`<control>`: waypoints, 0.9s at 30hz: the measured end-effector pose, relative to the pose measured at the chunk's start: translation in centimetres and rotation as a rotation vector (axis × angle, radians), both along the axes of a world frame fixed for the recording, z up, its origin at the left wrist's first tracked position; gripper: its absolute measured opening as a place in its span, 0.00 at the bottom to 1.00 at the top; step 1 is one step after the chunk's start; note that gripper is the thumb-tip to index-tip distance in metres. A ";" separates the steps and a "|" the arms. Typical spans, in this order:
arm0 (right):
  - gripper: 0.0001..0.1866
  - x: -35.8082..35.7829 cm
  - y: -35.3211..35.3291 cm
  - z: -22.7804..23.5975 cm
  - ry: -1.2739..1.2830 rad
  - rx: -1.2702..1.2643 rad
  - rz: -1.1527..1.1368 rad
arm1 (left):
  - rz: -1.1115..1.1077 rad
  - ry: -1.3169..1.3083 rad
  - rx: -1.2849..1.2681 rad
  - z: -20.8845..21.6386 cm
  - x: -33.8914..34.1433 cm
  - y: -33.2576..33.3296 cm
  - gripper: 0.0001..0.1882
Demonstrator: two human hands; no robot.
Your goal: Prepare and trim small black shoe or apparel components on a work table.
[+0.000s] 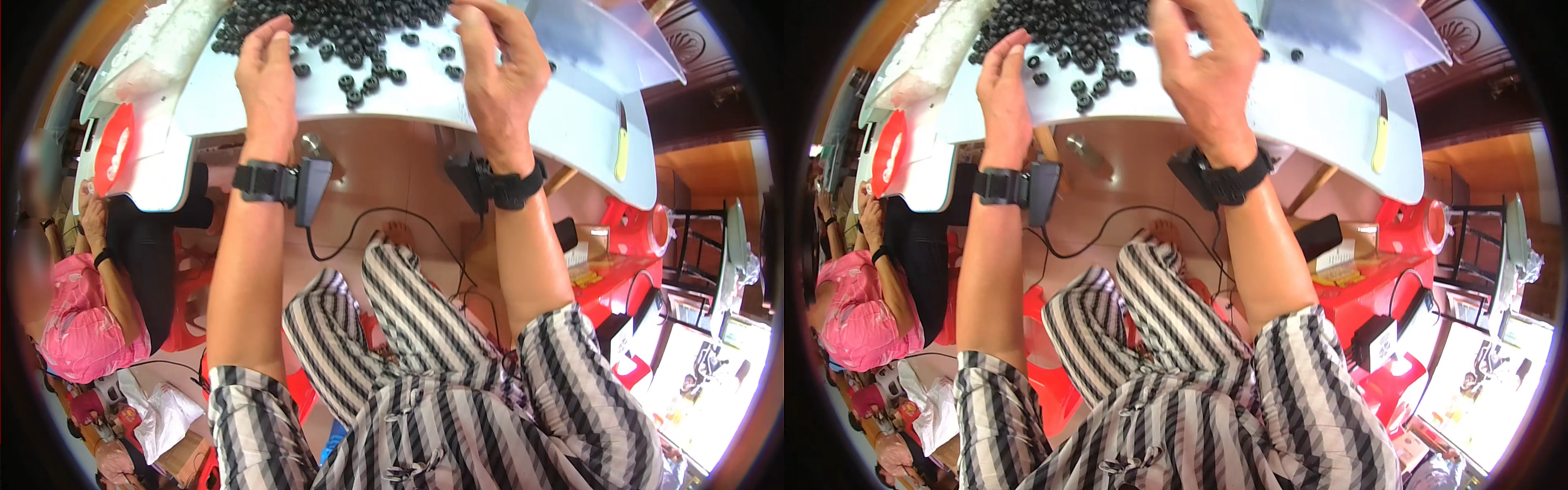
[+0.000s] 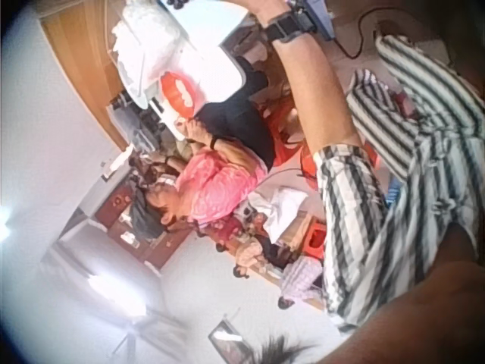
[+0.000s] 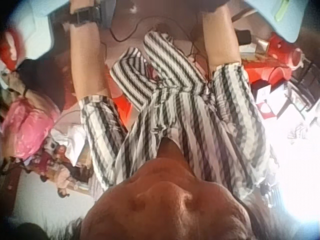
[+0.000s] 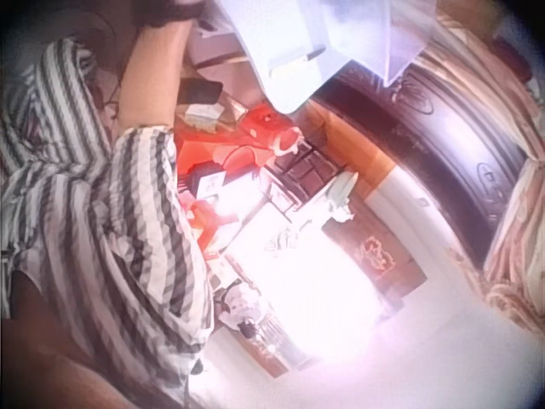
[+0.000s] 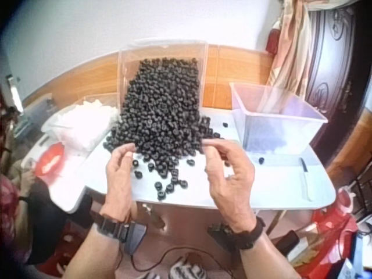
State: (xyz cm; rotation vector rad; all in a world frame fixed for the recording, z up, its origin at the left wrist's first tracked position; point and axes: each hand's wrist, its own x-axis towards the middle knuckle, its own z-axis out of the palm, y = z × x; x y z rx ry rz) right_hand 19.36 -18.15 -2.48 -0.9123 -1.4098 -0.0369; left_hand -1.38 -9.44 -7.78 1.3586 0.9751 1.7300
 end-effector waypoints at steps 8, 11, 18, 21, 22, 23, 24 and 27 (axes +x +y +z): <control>0.13 3.4 0.1 -2.3 -0.090 -0.097 -0.481 | 0.133 0.094 -0.007 0.0 0.8 -1.3 0.15; 0.20 3.9 0.4 -3.1 -0.092 -0.255 -0.520 | 0.292 0.277 0.060 0.3 0.7 -1.7 0.17; 0.23 4.2 1.0 -3.3 -0.158 -0.402 -0.540 | 0.471 0.386 0.045 0.1 1.7 -1.1 0.23; 0.23 4.3 1.0 -3.4 -0.115 -0.432 -0.531 | 0.480 0.418 0.093 0.0 1.9 -1.0 0.24; 0.23 4.4 1.0 -3.4 -0.087 -0.444 -0.522 | 0.487 0.440 0.104 0.0 2.0 -1.0 0.24; 0.23 4.5 0.9 -3.4 -0.086 -0.439 -0.521 | 0.491 0.445 0.089 0.0 2.1 -1.0 0.24; 0.23 4.5 0.9 -3.5 -0.062 -0.442 -0.509 | 0.497 0.446 0.093 0.1 2.1 -1.1 0.24; 0.23 4.4 0.8 -3.4 -0.025 -0.454 -0.484 | 0.494 0.464 0.095 0.2 2.0 -1.2 0.24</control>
